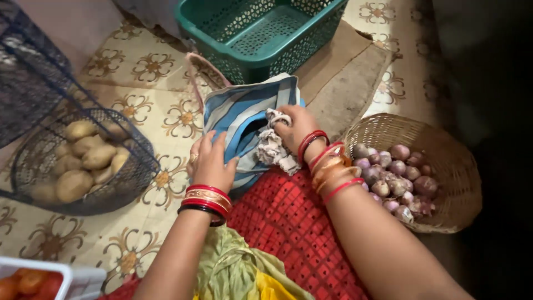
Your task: The person sits on the floor and wipes potatoes with a cloth, then places them into a striped bag. The person repeats this process for several potatoes, handling them one at a time.
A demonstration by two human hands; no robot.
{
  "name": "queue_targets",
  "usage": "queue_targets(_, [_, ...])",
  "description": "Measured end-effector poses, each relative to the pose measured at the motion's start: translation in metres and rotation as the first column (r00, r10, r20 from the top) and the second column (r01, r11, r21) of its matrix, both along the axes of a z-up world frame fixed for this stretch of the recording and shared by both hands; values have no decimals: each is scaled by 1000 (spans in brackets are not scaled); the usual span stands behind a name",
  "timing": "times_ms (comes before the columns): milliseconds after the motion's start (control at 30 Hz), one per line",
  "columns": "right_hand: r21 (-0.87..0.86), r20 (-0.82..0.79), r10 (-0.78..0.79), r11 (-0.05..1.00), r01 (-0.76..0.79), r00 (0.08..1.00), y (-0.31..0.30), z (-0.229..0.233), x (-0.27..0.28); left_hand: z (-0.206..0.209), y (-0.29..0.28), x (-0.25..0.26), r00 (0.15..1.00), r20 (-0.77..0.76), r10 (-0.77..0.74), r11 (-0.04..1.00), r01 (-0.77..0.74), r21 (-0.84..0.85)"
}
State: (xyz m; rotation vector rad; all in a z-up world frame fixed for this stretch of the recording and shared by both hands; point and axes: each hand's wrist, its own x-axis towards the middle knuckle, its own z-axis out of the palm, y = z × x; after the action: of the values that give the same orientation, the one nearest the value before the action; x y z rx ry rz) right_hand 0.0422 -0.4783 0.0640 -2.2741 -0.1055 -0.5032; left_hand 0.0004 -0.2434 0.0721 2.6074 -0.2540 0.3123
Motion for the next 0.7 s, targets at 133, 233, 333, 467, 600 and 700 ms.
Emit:
queue_targets(133, [-61,-55,-10,998,6,998,-6,-17,18,-21,-4,18,998,-45,50,994,-45,102])
queue_targets(233, [-114,-214,-15,993,-10,977,-3,-24,26,-37,-3,32,996,-45,78,988,-71,137])
queue_targets(333, [-152,-306,64,982,-116,950,2,-45,39,-51,-4,45,996,-14,82,986,-79,146])
queue_targets(467, [-182,-394,70,971,-153,917,8,-45,42,-49,-9,57,998,27,54,993,-57,99])
queue_targets(600, [-223,-562,-13,965,-136,827,14,-31,41,-46,-9,68,999,31,19,997,-21,75])
queue_targets(700, [-211,-612,-11,966,-149,791,25,-30,43,-48,-8,72,1000,-1,22,993,-22,113])
